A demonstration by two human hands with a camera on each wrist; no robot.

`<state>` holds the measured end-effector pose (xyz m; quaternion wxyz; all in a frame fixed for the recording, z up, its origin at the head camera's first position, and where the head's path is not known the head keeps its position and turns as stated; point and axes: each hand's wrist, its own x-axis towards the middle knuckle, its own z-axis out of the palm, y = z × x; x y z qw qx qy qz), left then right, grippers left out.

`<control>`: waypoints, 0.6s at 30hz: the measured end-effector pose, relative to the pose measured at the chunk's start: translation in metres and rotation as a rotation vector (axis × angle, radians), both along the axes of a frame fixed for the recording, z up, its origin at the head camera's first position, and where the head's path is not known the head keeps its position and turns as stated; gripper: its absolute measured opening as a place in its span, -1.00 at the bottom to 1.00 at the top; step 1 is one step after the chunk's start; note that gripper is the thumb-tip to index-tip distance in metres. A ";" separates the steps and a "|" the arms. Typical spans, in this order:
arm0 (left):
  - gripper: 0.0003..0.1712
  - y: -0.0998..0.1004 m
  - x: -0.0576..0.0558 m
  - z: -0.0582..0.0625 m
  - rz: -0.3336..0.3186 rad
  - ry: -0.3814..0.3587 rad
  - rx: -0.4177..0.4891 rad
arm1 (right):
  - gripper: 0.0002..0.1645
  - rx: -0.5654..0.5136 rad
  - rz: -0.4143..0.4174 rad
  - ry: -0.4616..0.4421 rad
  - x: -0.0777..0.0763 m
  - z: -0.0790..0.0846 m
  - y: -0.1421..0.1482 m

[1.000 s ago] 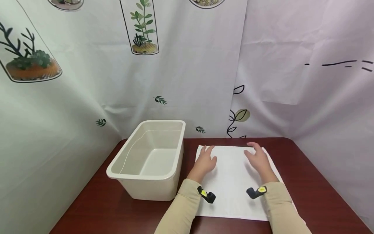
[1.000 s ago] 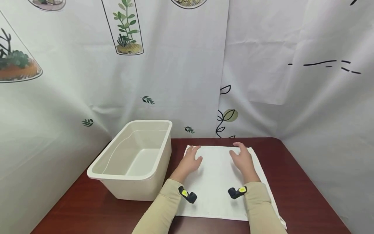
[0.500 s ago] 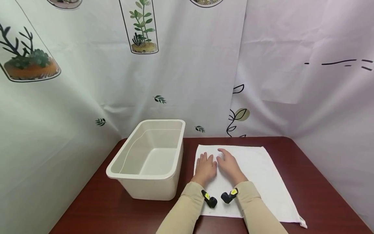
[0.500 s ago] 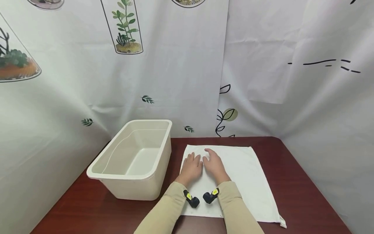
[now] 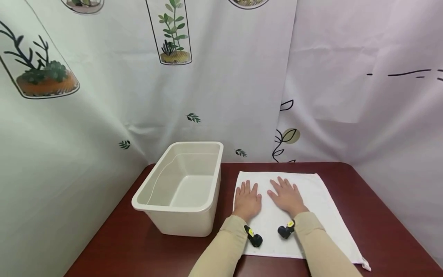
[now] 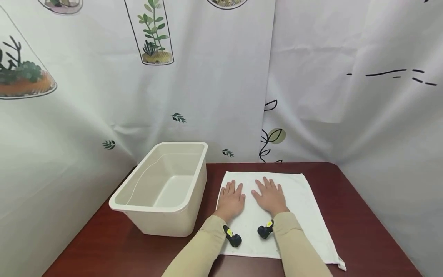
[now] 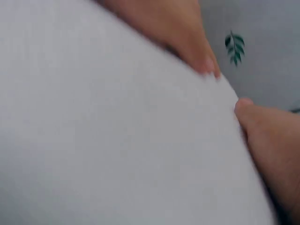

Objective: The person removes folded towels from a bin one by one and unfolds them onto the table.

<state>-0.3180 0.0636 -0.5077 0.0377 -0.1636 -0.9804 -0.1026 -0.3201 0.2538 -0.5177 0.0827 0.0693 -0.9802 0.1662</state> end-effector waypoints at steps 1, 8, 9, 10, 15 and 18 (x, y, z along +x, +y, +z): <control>-0.35 0.000 0.000 0.001 0.000 -0.004 0.005 | -0.18 0.002 0.000 0.001 0.000 0.000 0.010; -0.33 -0.001 -0.002 -0.002 0.008 -0.032 0.009 | -0.05 0.017 -0.059 -0.060 0.014 0.001 0.091; -0.33 -0.001 -0.002 -0.002 0.009 -0.028 0.010 | -0.03 0.014 -0.075 -0.074 0.018 0.003 0.100; -0.33 -0.002 -0.002 -0.002 0.010 -0.026 0.013 | -0.01 0.013 -0.089 -0.086 0.021 0.004 0.107; -0.32 -0.002 -0.003 -0.001 0.005 -0.019 0.023 | 0.08 0.000 -0.123 -0.128 0.031 0.010 0.127; -0.30 0.000 -0.005 -0.002 0.006 -0.016 0.032 | 0.08 -0.001 -0.115 -0.126 0.032 0.013 0.129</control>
